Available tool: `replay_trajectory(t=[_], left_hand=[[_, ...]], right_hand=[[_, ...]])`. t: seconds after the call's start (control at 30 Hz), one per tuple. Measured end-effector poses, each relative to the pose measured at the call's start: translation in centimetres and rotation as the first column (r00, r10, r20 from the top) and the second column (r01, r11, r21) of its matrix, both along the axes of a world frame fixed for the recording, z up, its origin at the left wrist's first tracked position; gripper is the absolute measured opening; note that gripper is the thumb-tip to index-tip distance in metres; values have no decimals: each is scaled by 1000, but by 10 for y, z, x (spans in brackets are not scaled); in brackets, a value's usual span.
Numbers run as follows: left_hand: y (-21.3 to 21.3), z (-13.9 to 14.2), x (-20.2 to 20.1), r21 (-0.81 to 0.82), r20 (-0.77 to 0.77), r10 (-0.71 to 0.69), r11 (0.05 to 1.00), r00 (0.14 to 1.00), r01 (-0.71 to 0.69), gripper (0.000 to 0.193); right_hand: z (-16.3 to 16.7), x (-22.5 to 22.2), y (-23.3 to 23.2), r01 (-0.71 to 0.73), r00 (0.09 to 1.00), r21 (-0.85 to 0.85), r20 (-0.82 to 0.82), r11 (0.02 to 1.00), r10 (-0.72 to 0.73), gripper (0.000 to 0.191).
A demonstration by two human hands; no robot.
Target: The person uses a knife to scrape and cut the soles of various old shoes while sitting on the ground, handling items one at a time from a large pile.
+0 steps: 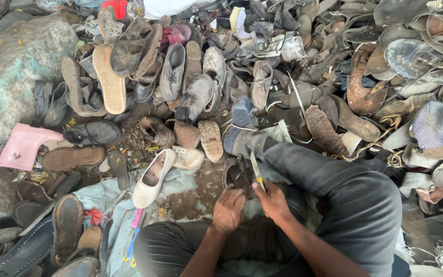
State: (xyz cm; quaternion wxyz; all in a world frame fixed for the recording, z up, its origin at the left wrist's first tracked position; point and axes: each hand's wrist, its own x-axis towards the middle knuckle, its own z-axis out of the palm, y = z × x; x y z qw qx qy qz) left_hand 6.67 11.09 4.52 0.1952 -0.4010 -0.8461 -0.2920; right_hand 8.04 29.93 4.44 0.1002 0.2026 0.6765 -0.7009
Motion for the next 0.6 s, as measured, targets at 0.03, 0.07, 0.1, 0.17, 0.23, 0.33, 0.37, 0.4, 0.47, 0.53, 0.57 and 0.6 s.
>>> replay_trajectory(t=[0.03, 0.07, 0.1, 0.17, 0.23, 0.33, 0.37, 0.4, 0.47, 0.53, 0.57, 0.6], left_hand=[[0, 7, 4, 0, 30, -14, 1000, 999, 14, 24], [0, 14, 5, 2, 63, -28, 1000, 998, 28, 24], [0, 19, 7, 7, 91, -42, 999, 995, 42, 24], [0, 29, 9, 22, 122, -71, 997, 990, 69, 25], [-4, 33, 13, 61, 170, -53, 997, 984, 43, 33], [-18, 32, 13, 224, 352, 6, 970, 936, -90, 51], [-25, 30, 10, 312, 467, -3, 936, 884, -162, 52], [-27, 27, 8, 388, 575, -28, 889, 818, -243, 53], [-31, 21, 1, 227, 655, 182, 878, 733, -421, 45], [-30, 18, -3, 154, 678, 244, 876, 694, -458, 40], [-28, 18, -4, 169, 677, 199, 895, 709, -412, 38], [-26, 19, -3, 182, 677, 154, 913, 720, -366, 37]], right_hand=[[-4, -4, -1, -29, 999, 57, 18, 998, 28, 33], [-8, -8, -3, -60, 998, 113, 39, 992, 56, 34], [-12, -13, -2, -91, 995, 172, 58, 981, 82, 36], [-19, -24, -1, -121, 993, 244, 20, 962, 120, 40], [-23, -31, 4, -132, 975, 411, -111, 902, 193, 44], [-18, -26, 19, -143, 897, 686, -214, 714, 386, 50], [-12, -20, 25, -232, 890, 719, -113, 655, 441, 59], [-5, -12, 32, -323, 872, 742, -7, 587, 489, 67], [18, 3, 55, -516, 843, 625, 251, 586, 476, 71], [51, 9, 91, -399, 871, 642, 41, 655, 490, 67], [71, 7, 115, -317, 892, 673, -28, 668, 451, 64], [93, 0, 144, -193, 927, 737, -80, 648, 366, 61]])
